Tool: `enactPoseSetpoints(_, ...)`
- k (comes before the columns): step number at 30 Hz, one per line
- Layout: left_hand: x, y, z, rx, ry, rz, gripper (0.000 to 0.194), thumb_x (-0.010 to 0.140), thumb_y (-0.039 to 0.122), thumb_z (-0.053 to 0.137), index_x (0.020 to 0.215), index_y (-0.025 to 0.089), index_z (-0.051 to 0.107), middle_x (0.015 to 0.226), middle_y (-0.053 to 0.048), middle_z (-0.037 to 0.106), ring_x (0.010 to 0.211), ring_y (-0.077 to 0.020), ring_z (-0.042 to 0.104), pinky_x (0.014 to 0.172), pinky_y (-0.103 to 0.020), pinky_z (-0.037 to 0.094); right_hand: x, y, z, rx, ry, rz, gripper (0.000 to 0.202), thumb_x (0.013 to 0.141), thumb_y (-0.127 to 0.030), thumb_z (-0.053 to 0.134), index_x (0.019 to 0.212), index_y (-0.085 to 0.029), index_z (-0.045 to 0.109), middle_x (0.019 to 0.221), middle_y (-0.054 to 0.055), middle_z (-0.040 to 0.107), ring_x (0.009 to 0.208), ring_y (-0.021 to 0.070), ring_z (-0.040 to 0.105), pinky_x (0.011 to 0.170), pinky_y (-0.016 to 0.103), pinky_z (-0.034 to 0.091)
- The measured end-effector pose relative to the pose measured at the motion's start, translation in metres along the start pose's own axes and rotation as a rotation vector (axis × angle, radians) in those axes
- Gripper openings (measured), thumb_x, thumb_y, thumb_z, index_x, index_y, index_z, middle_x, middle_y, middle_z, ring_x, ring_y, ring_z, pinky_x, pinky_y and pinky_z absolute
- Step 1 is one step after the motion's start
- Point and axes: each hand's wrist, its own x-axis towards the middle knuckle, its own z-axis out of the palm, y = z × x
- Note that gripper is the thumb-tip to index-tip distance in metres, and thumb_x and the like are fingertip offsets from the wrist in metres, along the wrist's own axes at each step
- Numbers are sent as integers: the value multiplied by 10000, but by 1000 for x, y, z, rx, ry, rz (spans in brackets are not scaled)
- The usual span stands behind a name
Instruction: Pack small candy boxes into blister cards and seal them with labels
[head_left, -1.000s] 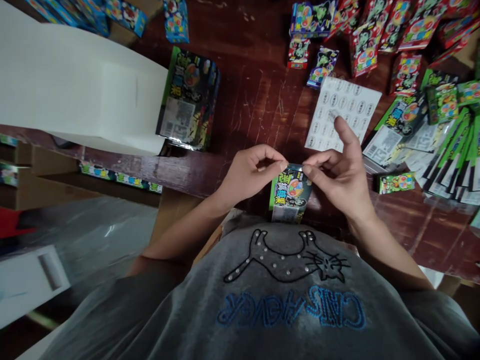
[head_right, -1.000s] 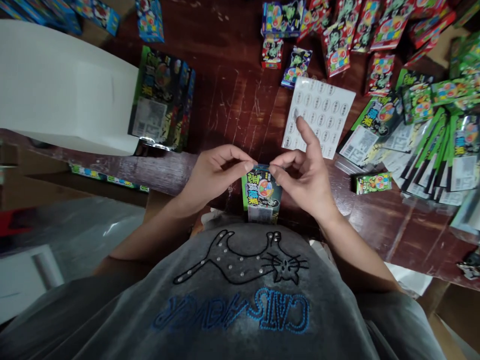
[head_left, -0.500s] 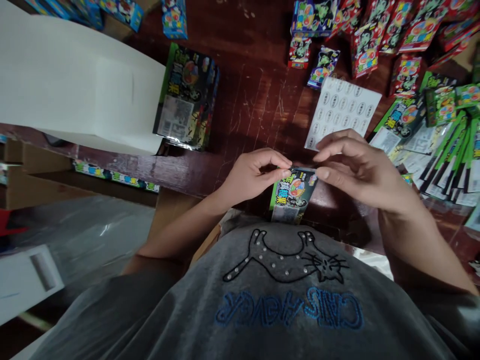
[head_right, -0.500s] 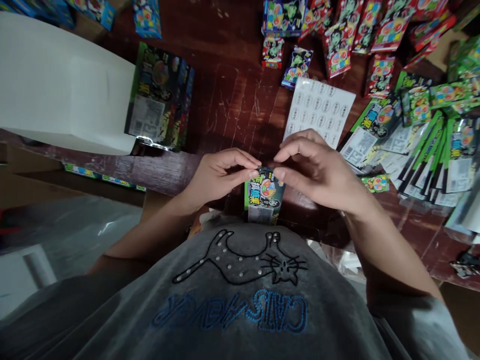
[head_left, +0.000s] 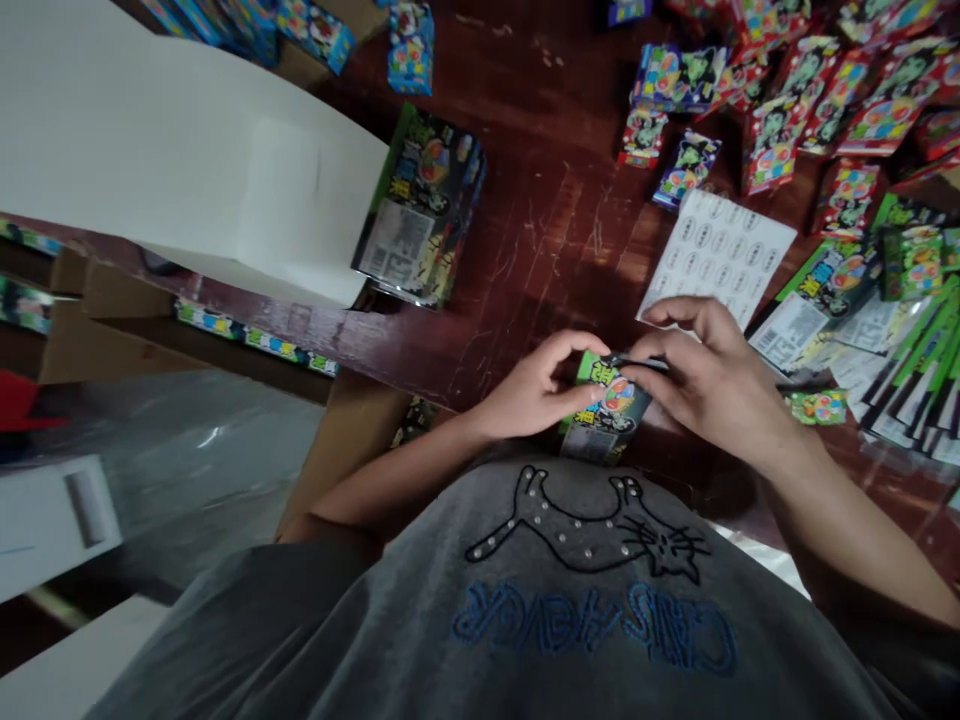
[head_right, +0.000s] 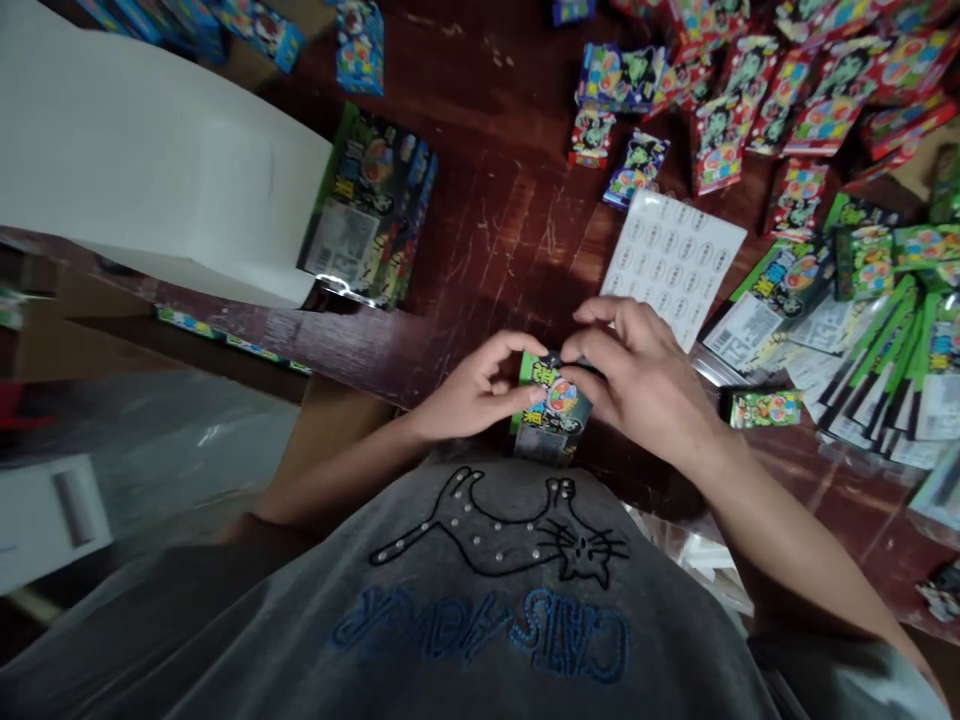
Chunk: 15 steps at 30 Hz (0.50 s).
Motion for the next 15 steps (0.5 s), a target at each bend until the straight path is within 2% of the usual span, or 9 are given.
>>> enactPoseSetpoints(2, -8, -6, 10, -30, 3, 26, 406, 981, 276, 735, 1373, 240, 636, 1350, -107, 704, 1197, -222, 727, 923, -308, 643, -3, 4, 7, -23, -1, -19, 172, 1044, -378, 699, 1142, -248, 753, 1337, 121, 682, 1269, 329, 686, 1067, 541, 598)
enactPoseSetpoints(4, -8, -6, 12, -28, 26, 66, 409, 1007, 297, 707, 1402, 232, 620, 1384, -121, 700, 1221, -236, 731, 979, -342, 642, -3, 9, 13, 19, 2, -7, 211, 1054, -388, 683, 1204, -265, 768, 1351, 113, 688, 1253, 308, 703, 1061, 527, 613)
enactPoseSetpoints(6, 4, 6, -5, -4, 81, 93, 477, 1002, 318, 729, 1445, 215, 584, 1438, -138, 696, 1242, -252, 735, 1013, -368, 640, -3, 12, 14, 62, 14, -4, 362, 1056, -426, 674, 1395, -306, 722, 1437, 123, 646, 1324, 315, 675, 1103, 537, 605)
enactPoseSetpoints(8, 27, 27, -46, 42, 238, 122, 548, 980, 319, 765, 1461, 183, 542, 1443, -135, 710, 1224, -241, 740, 1038, -383, 635, -6, 18, 6, 68, 74, 26, 589, 1048, -477, 672, 1614, -358, 559, 1543, 145, 570, 1419, 348, 616, 1146, 585, 582)
enactPoseSetpoints(10, 54, 51, -104, 113, 493, 178, 482, 987, 290, 745, 1401, 138, 550, 1350, -83, 755, 1156, -183, 738, 1064, -382, 621, -16, 30, -7, 44, 198, 91, 749, 1034, -521, 674, 1717, -380, 399, 1606, 174, 504, 1474, 380, 564, 1114, 617, 592)
enactPoseSetpoints(11, 68, 62, -133, 182, 566, 154, 448, 989, 244, 736, 1380, 109, 564, 1313, -53, 770, 1122, -149, 728, 1083, -376, 609, -25, 39, -14, 6, 270, 132, 788, 1025, -539, 678, 1730, -380, 365, 1622, 188, 485, 1493, 391, 541, 1081, 619, 604)
enactPoseSetpoints(13, 91, 78, -177, 460, 739, -7, 368, 939, 103, 730, 1298, 75, 654, 1132, 46, 795, 954, -52, 664, 1093, -335, 586, -52, 64, -28, -135, 402, 219, 848, 990, -601, 700, 1725, -341, 366, 1634, 224, 464, 1526, 411, 498, 1074, 635, 592)
enactPoseSetpoints(14, 99, 84, -190, 627, 762, -117, 341, 914, 93, 744, 1251, 66, 699, 1024, 82, 785, 847, -22, 607, 1064, -349, 598, -71, 77, -33, -233, 445, 278, 896, 964, -650, 712, 1717, -302, 375, 1633, 247, 462, 1551, 423, 465, 1114, 659, 557)
enactPoseSetpoints(15, 103, 90, -197, 797, 737, -162, 316, 933, 149, 735, 1237, 62, 724, 971, 99, 772, 791, -7, 557, 1025, -374, 614, -93, 90, -38, -328, 473, 354, 954, 939, -703, 712, 1710, -253, 374, 1629, 273, 461, 1564, 433, 447, 1180, 686, 496)
